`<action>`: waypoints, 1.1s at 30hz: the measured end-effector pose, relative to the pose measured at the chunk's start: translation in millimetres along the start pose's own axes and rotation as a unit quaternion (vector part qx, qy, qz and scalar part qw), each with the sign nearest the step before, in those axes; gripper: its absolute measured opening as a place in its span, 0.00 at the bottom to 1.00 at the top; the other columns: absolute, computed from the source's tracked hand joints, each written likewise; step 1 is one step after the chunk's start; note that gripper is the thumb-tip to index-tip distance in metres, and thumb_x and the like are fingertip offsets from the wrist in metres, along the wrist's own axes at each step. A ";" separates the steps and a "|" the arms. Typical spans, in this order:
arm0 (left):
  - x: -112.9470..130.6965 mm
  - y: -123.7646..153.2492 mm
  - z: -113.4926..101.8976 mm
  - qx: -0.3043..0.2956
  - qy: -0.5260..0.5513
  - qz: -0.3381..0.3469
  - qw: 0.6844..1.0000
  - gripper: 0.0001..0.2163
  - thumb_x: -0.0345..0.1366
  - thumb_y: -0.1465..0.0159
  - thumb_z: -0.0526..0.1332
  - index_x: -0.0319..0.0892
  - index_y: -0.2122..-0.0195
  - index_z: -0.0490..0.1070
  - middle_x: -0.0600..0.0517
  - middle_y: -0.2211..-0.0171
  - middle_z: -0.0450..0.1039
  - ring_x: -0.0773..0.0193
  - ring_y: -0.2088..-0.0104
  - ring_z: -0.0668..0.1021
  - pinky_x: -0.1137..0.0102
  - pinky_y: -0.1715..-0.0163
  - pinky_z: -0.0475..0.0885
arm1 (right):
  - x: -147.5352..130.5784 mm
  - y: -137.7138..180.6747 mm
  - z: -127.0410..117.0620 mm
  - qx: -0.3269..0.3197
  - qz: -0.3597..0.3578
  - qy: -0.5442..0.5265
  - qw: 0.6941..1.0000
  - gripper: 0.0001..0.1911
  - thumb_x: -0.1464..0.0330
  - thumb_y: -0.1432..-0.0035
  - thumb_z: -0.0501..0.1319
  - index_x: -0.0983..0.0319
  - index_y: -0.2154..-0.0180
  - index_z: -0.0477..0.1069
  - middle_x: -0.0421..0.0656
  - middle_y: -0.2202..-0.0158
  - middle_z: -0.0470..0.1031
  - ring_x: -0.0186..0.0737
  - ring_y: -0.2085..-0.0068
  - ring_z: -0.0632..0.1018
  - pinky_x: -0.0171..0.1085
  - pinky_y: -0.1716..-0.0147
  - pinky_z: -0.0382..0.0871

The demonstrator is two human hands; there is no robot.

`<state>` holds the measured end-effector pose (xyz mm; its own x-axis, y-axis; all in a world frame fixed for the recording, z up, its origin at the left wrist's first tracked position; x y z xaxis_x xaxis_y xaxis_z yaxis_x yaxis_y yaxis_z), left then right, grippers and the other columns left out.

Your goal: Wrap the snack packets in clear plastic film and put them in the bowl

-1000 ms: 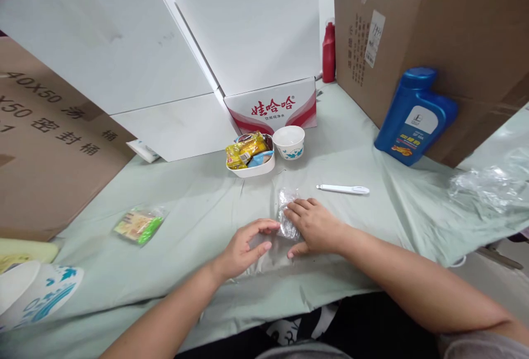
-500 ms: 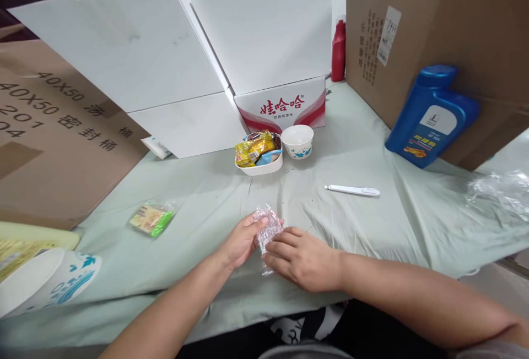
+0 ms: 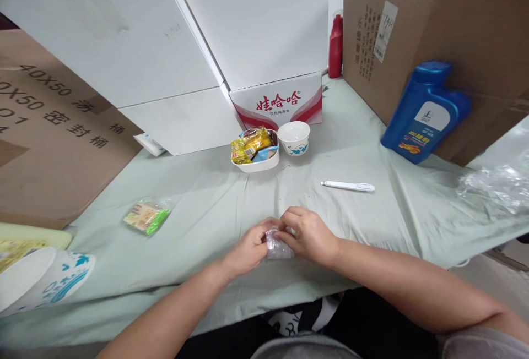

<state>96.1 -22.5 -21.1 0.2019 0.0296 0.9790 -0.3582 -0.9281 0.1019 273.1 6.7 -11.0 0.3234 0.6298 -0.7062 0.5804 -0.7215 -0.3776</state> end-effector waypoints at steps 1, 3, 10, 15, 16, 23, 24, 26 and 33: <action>-0.6 -0.7 -1.2 0.012 0.049 -0.017 0.999 0.07 0.33 0.44 0.63 0.40 0.65 0.75 0.49 0.63 0.75 0.60 0.60 0.75 0.69 0.59 0.68 | 1.3 -0.3 -0.3 0.011 0.006 0.004 1.000 0.09 0.64 0.37 0.58 0.60 0.69 0.68 0.42 0.70 0.72 0.37 0.68 0.74 0.36 0.68 0.68; -1.7 -1.4 -3.2 0.023 0.164 -0.067 0.984 0.13 0.40 0.44 0.65 0.40 0.59 0.74 0.48 0.60 0.75 0.60 0.60 0.76 0.68 0.59 0.70 | 3.5 -1.1 -1.5 0.042 0.022 -0.001 0.999 0.09 0.64 0.38 0.58 0.59 0.70 0.67 0.41 0.71 0.71 0.37 0.69 0.72 0.36 0.70 0.67; -3.5 -3.1 -4.6 0.056 0.178 -0.096 0.978 0.18 0.43 0.51 0.73 0.39 0.66 0.72 0.52 0.70 0.74 0.65 0.69 0.75 0.70 0.67 0.70 | 15.0 -6.8 1.6 0.069 0.072 -0.141 0.985 0.09 0.62 0.41 0.61 0.59 0.69 0.64 0.39 0.73 0.69 0.35 0.72 0.71 0.36 0.71 0.67; -7.5 -6.2 -9.2 0.121 0.136 -0.074 0.980 0.14 0.44 0.48 0.69 0.40 0.72 0.70 0.55 0.75 0.71 0.67 0.74 0.73 0.72 0.74 0.69 | 21.4 -5.7 6.3 0.080 0.125 -0.194 0.970 0.19 0.56 0.41 0.59 0.59 0.53 0.62 0.48 0.54 0.71 0.39 0.61 0.75 0.40 0.64 0.72; -7.9 -6.1 -9.8 0.126 0.127 -0.071 0.981 0.13 0.44 0.48 0.69 0.40 0.72 0.70 0.55 0.75 0.71 0.66 0.74 0.73 0.72 0.74 0.69 | 20.4 -4.7 7.8 0.054 0.117 -0.201 0.971 0.24 0.55 0.43 0.61 0.59 0.49 0.60 0.50 0.50 0.69 0.40 0.59 0.75 0.40 0.63 0.72; -4.2 -1.6 -32.1 0.090 0.034 0.015 0.995 0.14 0.42 0.40 0.63 0.40 0.57 0.72 0.49 0.65 0.77 0.63 0.68 0.78 0.69 0.68 0.72 | 30.3 -53.6 -18.9 0.021 0.069 -0.143 0.987 0.11 0.61 0.41 0.59 0.60 0.59 0.67 0.42 0.66 0.74 0.37 0.66 0.75 0.37 0.67 0.70; -4.4 -2.3 -42.4 0.116 0.006 0.030 0.993 0.14 0.41 0.39 0.61 0.40 0.56 0.72 0.48 0.63 0.77 0.62 0.67 0.79 0.69 0.67 0.73 | 37.1 -73.7 -32.4 0.067 0.051 -0.124 0.989 0.12 0.62 0.42 0.60 0.60 0.59 0.67 0.42 0.66 0.74 0.37 0.67 0.74 0.37 0.67 0.70; -5.3 -5.7 -67.8 0.191 -0.104 0.070 0.974 0.11 0.39 0.39 0.59 0.41 0.57 0.72 0.48 0.63 0.78 0.62 0.66 0.79 0.67 0.64 0.74 | 54.5 -118.5 -62.1 0.182 0.045 -0.060 0.980 0.12 0.64 0.43 0.60 0.60 0.57 0.66 0.42 0.65 0.74 0.38 0.66 0.74 0.37 0.66 0.69; -4.7 -6.7 -155.3 0.405 -0.465 0.032 0.787 0.09 0.35 0.41 0.58 0.42 0.62 0.76 0.44 0.54 0.75 0.49 0.49 0.73 0.54 0.46 0.66 | 108.9 -213.4 -99.7 0.215 0.185 0.270 0.920 0.13 0.72 0.41 0.54 0.62 0.55 0.71 0.50 0.52 0.71 0.46 0.55 0.73 0.43 0.56 0.68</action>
<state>-44.1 41.2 1.1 0.9212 0.0386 0.3871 0.2279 -0.8600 -0.4566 259.0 258.0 52.4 0.8314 0.2845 -0.4773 0.0429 -0.8893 -0.4553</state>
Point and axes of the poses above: each hand's wrist, its own y-axis away from the middle knuckle, its own z-axis out of the palm, x = y × z, the point moved 1 cm from there along -y, towards the middle knuckle
